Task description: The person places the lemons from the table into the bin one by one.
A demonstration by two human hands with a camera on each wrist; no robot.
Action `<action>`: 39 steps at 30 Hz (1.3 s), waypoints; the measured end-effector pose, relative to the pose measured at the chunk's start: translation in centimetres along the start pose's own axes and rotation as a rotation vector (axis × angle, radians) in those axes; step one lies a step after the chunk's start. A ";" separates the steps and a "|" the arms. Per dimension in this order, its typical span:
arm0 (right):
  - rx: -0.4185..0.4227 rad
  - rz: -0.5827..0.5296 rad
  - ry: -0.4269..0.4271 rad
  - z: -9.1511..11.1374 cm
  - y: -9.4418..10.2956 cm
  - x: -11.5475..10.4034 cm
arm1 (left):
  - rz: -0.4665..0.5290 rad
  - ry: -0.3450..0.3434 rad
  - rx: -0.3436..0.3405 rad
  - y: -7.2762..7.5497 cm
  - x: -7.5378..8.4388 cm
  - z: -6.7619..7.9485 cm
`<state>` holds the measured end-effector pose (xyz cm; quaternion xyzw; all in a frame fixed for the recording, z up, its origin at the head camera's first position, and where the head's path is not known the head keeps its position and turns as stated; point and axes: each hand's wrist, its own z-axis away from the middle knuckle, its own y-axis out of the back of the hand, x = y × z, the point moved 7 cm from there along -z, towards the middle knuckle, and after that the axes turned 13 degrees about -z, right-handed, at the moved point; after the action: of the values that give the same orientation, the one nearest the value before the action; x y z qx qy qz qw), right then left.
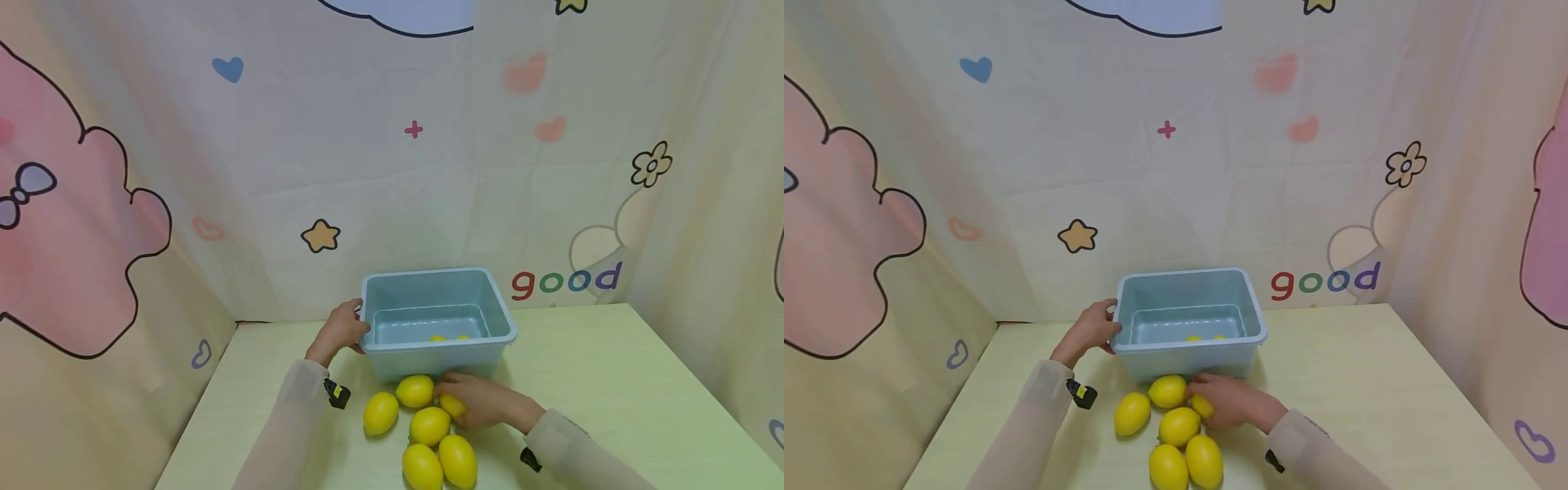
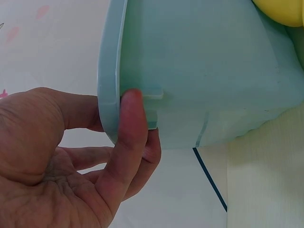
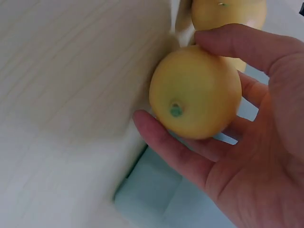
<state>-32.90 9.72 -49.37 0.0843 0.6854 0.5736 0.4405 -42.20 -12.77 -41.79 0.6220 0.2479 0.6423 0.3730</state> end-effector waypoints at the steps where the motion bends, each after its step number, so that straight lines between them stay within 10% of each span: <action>1: -0.002 -0.003 -0.007 -0.1 -0.1 0.1 | -0.001 0.001 -0.001 0.0 0.0 0.0; 39: -0.005 0.020 -0.004 -0.7 1.0 0.2 | -0.003 -0.011 -0.025 0.0 0.2 0.1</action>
<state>-33.95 9.67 -48.67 0.0912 0.6821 0.5797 0.4364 -42.09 -12.60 -41.66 0.6202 0.2387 0.6416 0.3831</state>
